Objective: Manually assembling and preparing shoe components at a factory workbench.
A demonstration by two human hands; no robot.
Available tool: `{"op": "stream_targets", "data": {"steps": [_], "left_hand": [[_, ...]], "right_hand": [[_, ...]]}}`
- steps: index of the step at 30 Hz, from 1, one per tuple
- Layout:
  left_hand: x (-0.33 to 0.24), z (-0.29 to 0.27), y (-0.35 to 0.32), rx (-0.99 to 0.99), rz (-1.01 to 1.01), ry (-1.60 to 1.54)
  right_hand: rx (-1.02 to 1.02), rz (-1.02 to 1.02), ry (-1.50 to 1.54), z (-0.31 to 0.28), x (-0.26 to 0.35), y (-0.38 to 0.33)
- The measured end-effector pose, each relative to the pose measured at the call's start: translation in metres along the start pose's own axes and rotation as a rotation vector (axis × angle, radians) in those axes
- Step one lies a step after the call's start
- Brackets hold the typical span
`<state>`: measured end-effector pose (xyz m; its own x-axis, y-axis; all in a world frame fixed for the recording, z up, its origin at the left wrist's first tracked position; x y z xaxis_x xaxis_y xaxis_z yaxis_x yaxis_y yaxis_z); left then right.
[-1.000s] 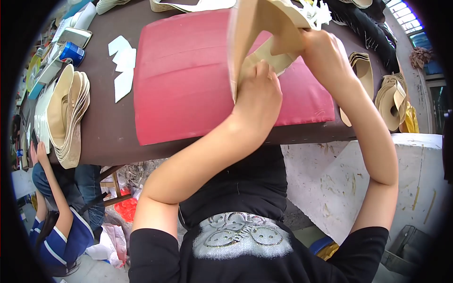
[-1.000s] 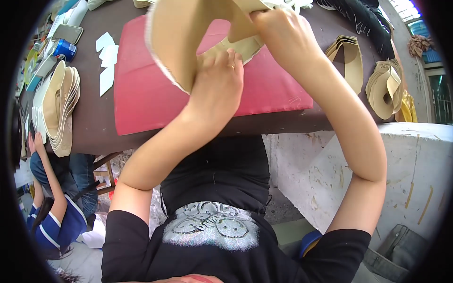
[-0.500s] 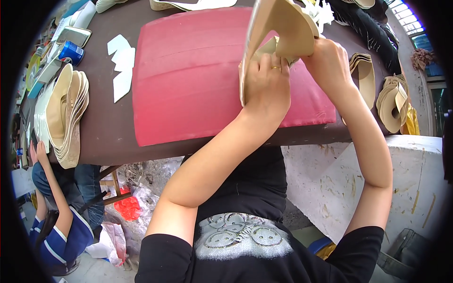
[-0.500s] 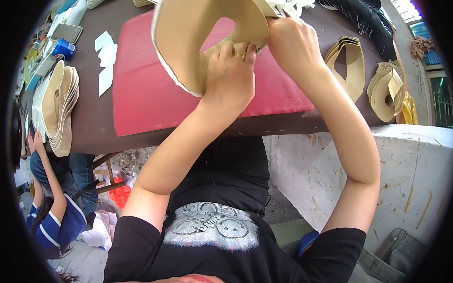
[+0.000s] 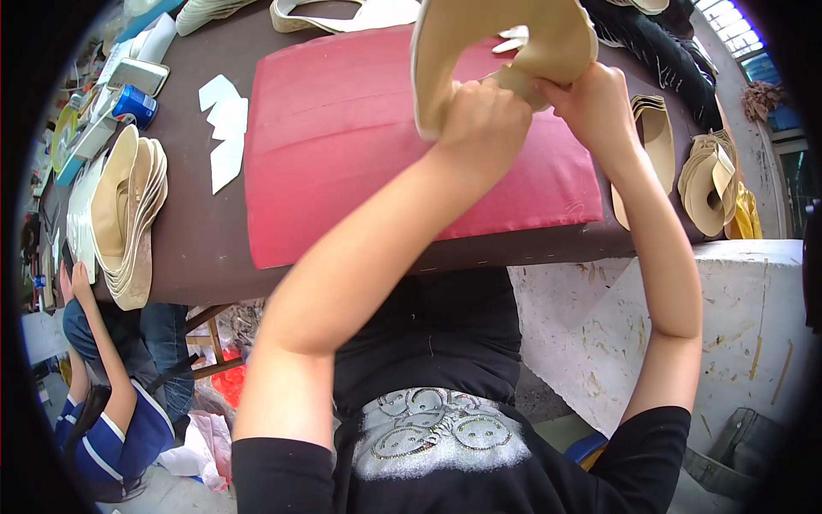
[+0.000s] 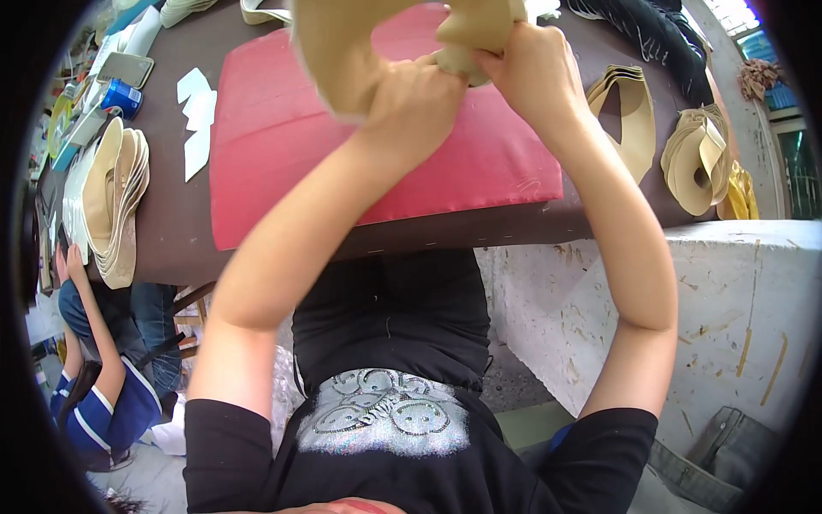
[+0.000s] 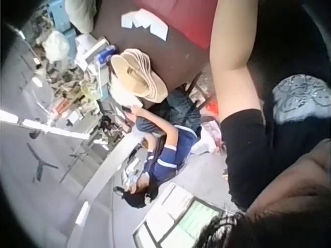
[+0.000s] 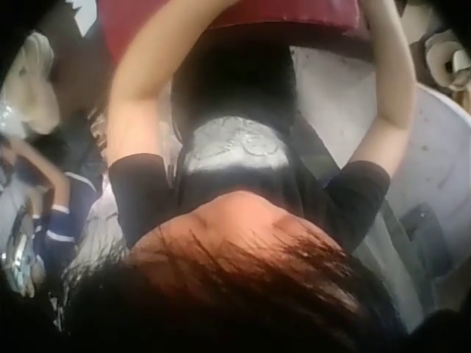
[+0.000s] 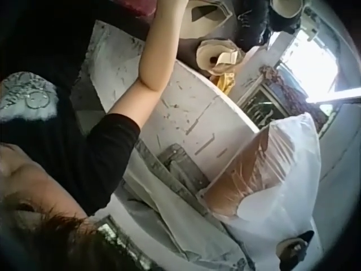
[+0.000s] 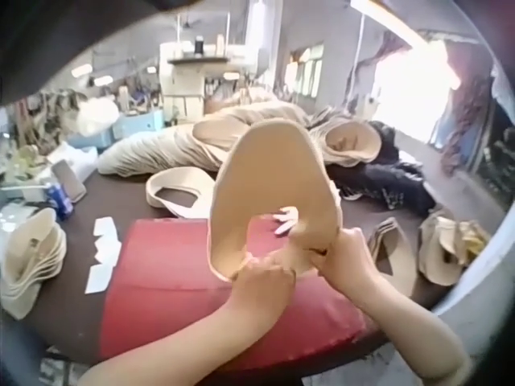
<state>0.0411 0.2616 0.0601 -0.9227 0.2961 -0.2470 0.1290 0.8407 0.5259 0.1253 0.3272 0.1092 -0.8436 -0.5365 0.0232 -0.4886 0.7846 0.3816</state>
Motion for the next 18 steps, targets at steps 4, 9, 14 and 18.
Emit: {"op": "stream_targets", "data": {"steps": [4,9,14,18], "left_hand": [[-0.027,-0.011,-0.005,0.127,0.208,0.230],[-0.047,0.006,-0.010,0.219,0.159,0.600],[-0.057,0.020,-0.003,0.064,0.211,0.637],[-0.058,0.020,-0.005,0.073,0.232,0.693]], "right_hand": [[0.174,0.317,0.348,0.025,-0.037,-0.030],[-0.071,0.141,0.249,0.031,-0.026,-0.038],[-0.043,0.158,0.377,0.038,-0.042,-0.037],[0.013,0.268,0.415,0.022,-0.054,-0.037]]}}
Point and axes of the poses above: each hand's wrist, its own y-axis towards the middle knuckle, its own z-axis out of the palm, x = y × z, the point moved 8 cm from there along y, towards the middle knuckle, and after that the axes turned 11 degrees about -y, right-handed, at the moved point
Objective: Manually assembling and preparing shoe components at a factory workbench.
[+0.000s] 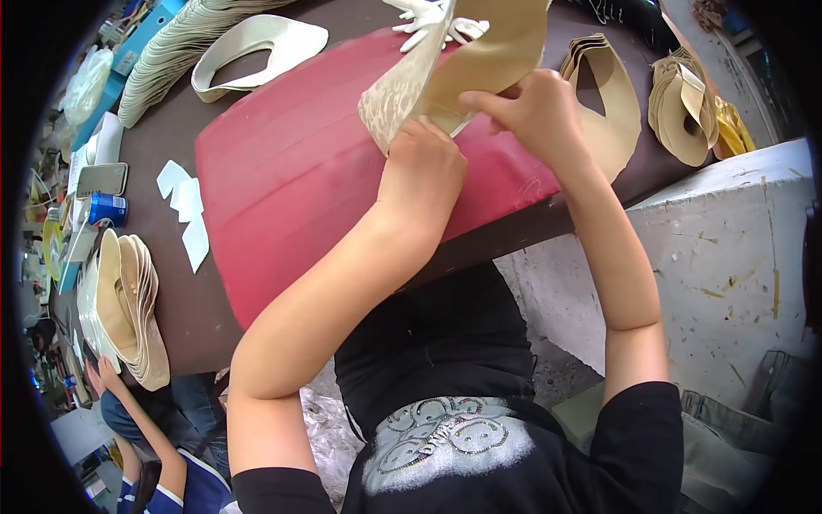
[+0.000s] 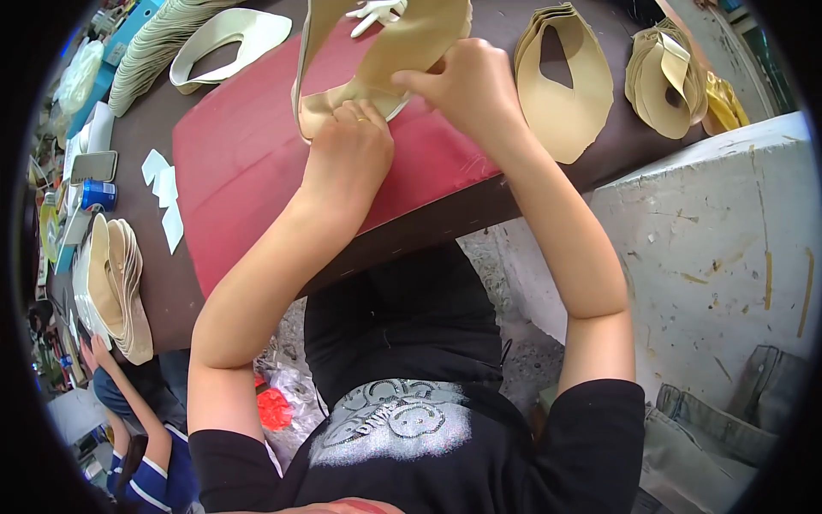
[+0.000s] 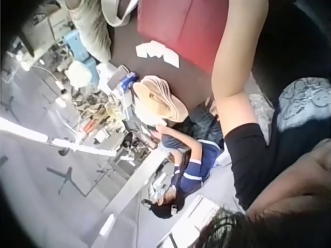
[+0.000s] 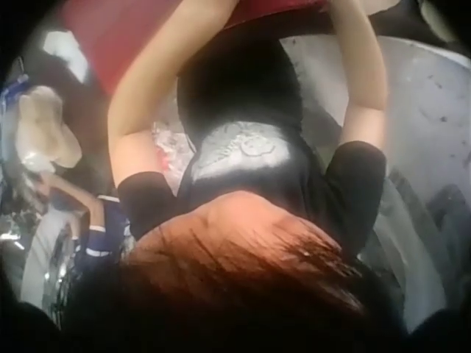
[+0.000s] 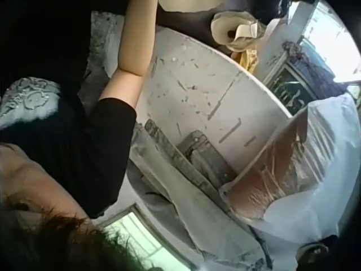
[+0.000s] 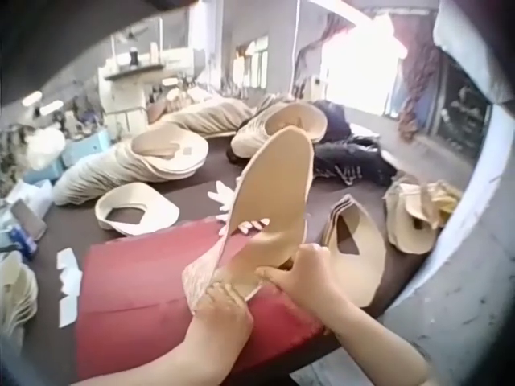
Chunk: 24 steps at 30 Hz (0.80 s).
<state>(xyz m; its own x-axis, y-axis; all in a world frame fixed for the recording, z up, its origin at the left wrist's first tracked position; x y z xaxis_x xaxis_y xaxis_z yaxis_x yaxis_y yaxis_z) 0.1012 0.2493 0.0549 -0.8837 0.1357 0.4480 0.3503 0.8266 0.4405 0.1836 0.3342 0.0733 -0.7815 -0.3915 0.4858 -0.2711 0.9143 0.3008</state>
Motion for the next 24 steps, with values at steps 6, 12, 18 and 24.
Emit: {"op": "stream_targets", "data": {"steps": [6,12,18,24], "left_hand": [[0.004,0.009,-0.007,0.178,0.023,-0.056],[0.017,0.000,0.007,0.179,0.048,0.057],[-0.006,0.022,0.037,0.075,0.009,-0.024],[0.069,-0.004,-0.046,0.159,0.207,-0.312]], "right_hand": [[0.041,0.099,-0.114,0.002,-0.004,0.008],[0.063,0.069,-0.202,0.008,0.013,0.010],[0.194,0.102,0.133,0.014,-0.011,0.019],[0.252,-0.277,-0.333,-0.029,0.070,-0.042]]}}
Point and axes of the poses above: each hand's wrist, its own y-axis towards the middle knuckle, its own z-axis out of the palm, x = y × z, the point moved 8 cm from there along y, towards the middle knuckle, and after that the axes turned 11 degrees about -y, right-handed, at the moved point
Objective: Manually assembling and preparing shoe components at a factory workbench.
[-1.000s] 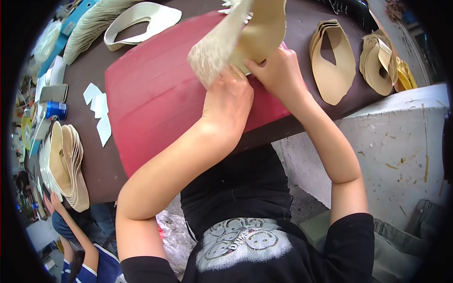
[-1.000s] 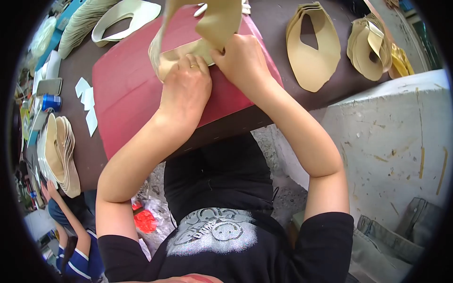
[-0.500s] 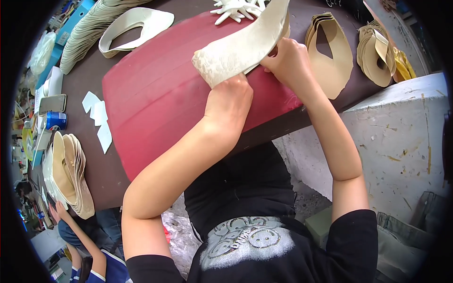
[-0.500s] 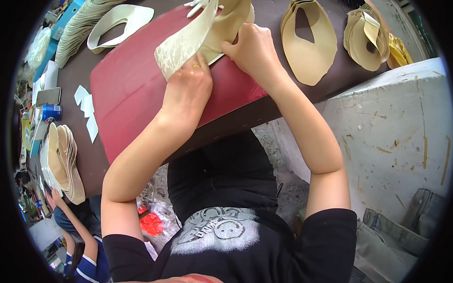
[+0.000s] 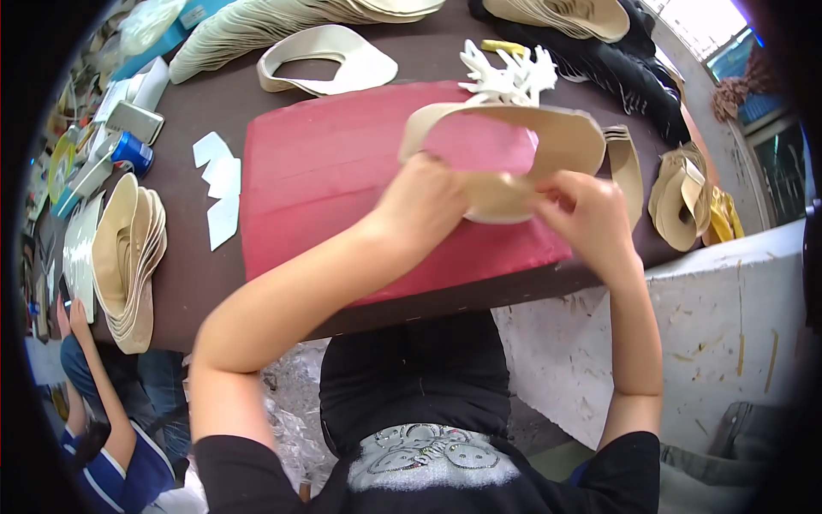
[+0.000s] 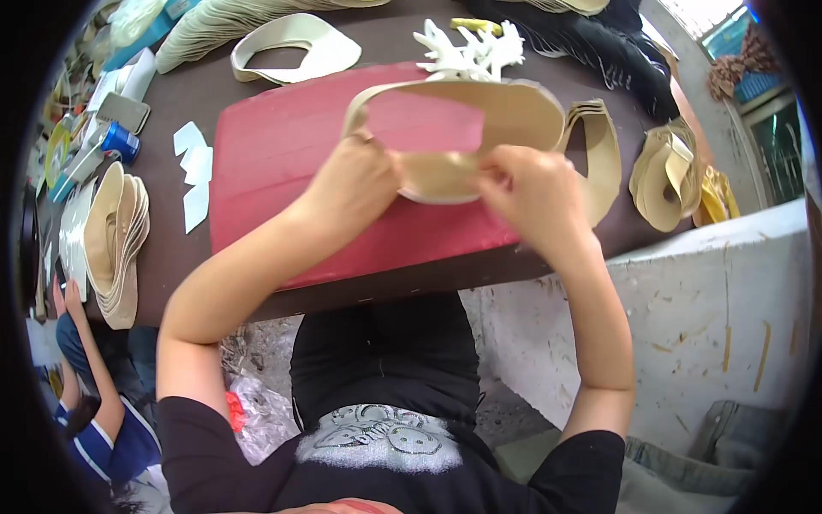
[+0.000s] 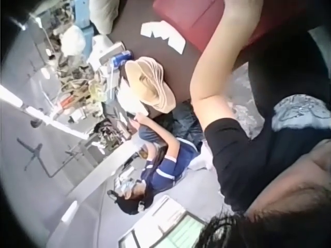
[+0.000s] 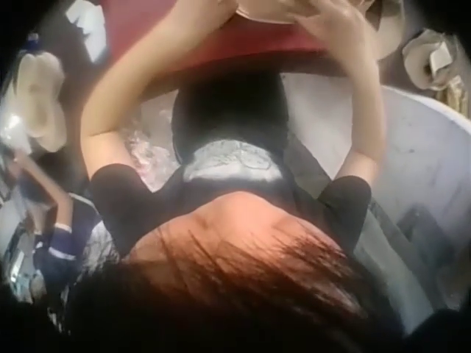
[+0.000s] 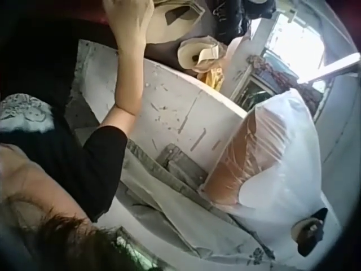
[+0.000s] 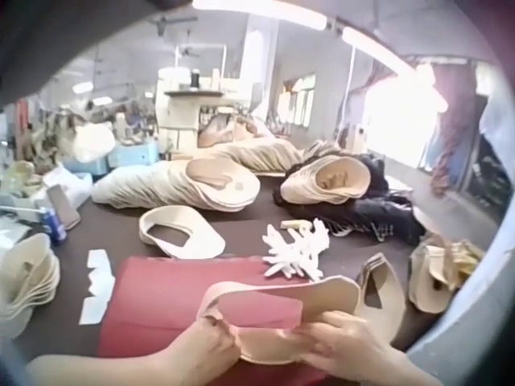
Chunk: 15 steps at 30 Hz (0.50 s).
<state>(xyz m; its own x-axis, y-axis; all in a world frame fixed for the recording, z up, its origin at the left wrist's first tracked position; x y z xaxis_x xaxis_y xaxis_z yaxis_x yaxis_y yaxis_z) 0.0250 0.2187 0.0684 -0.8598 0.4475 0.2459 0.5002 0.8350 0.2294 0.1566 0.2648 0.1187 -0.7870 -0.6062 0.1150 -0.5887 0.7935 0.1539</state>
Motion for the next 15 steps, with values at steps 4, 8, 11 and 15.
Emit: {"op": "stream_targets", "data": {"steps": [4,8,11,15], "left_hand": [[0.023,-0.014,-0.094,0.051,0.022,0.190],[0.027,-0.020,-0.176,0.027,0.021,0.198],[0.033,-0.036,-0.187,0.050,-0.131,-0.088],[0.038,-0.031,-0.175,0.019,-0.354,-0.332]], "right_hand": [[-0.277,-0.574,0.192,0.017,0.069,-0.003],[-0.035,-0.856,0.259,0.062,0.111,0.003],[0.030,-0.868,0.284,0.061,0.122,0.006],[0.098,-0.839,0.261,0.056,0.135,0.005]]}}
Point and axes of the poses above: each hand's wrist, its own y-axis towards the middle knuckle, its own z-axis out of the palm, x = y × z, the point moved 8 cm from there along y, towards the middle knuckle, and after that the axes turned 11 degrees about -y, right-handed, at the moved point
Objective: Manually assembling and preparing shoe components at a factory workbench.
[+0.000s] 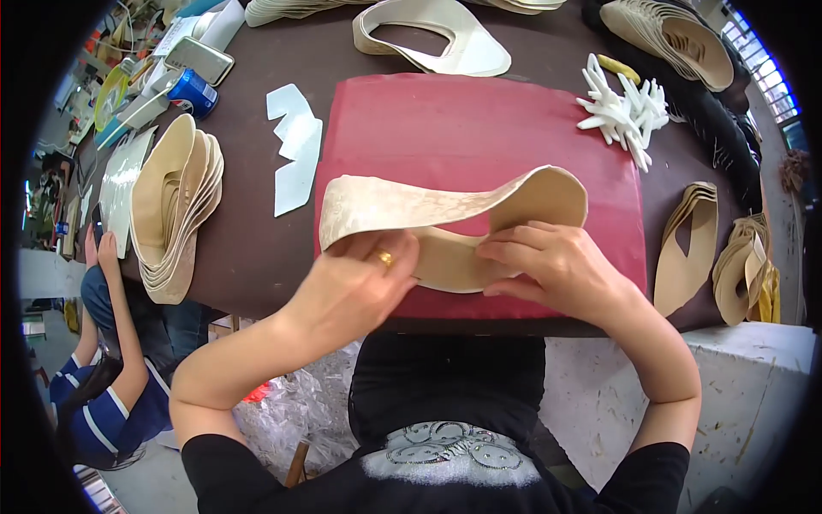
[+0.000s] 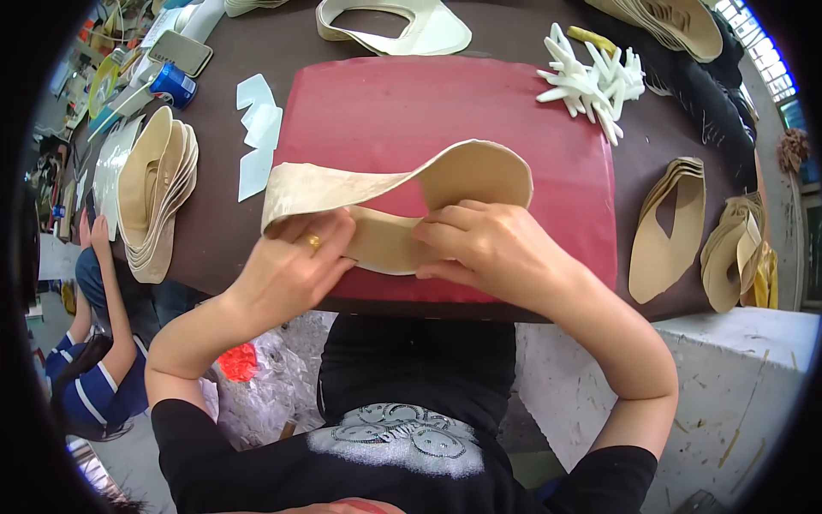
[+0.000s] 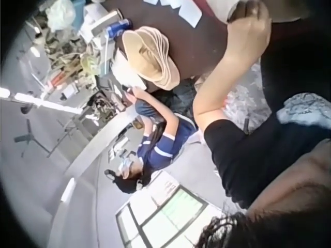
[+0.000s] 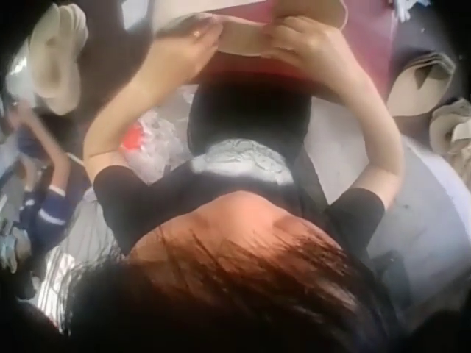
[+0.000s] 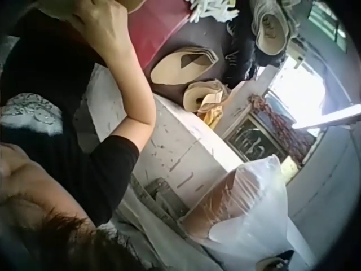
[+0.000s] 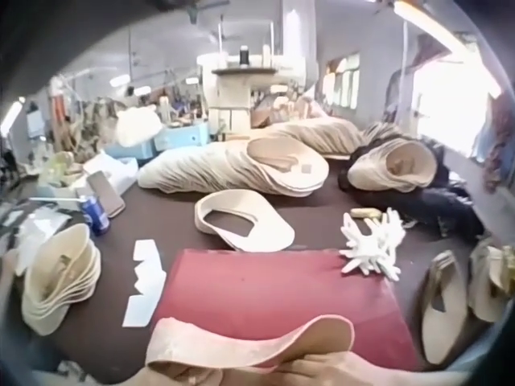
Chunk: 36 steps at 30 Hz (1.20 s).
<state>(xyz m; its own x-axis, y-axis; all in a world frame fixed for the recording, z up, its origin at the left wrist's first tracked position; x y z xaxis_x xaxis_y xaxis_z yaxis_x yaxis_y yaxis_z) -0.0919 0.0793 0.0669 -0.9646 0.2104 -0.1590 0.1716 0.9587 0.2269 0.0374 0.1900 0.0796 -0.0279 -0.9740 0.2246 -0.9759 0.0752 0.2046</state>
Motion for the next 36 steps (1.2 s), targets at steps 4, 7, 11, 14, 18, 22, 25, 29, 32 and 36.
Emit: {"op": "stream_targets", "data": {"steps": [4,7,11,14,18,22,25,29,32,36], "left_hand": [[0.008,0.000,0.014,-0.119,0.070,-0.124],[0.015,0.005,0.021,-0.114,-0.061,-0.055],[0.016,0.005,0.013,-0.187,-0.110,-0.100],[0.013,0.003,0.002,-0.269,-0.126,-0.164],[0.013,0.014,-0.011,-0.189,-0.238,-0.178],[0.010,0.023,-0.025,-0.283,-0.141,-0.151],[0.010,0.027,-0.031,-0.303,-0.095,-0.178],[0.013,0.029,-0.035,-0.274,-0.067,-0.286],[0.004,0.034,-0.029,-0.081,-0.014,-0.105],[-0.005,0.035,-0.027,-0.004,-0.018,-0.065]], "right_hand": [[0.013,0.102,-0.054,0.009,0.006,0.018],[-0.001,0.144,-0.195,0.012,0.006,0.029],[-0.087,0.155,-0.332,0.000,0.020,0.040],[-0.169,0.141,-0.420,-0.008,0.031,0.042],[-0.226,-0.085,-0.458,-0.001,0.050,0.032],[-0.144,-0.121,-0.445,0.018,0.058,0.013],[-0.117,-0.133,-0.454,0.026,0.055,0.003],[-0.115,-0.149,-0.496,0.029,0.053,-0.006],[-0.085,-0.176,-0.489,0.030,0.046,-0.003],[0.011,-0.197,-0.441,0.030,0.037,-0.004]]}}
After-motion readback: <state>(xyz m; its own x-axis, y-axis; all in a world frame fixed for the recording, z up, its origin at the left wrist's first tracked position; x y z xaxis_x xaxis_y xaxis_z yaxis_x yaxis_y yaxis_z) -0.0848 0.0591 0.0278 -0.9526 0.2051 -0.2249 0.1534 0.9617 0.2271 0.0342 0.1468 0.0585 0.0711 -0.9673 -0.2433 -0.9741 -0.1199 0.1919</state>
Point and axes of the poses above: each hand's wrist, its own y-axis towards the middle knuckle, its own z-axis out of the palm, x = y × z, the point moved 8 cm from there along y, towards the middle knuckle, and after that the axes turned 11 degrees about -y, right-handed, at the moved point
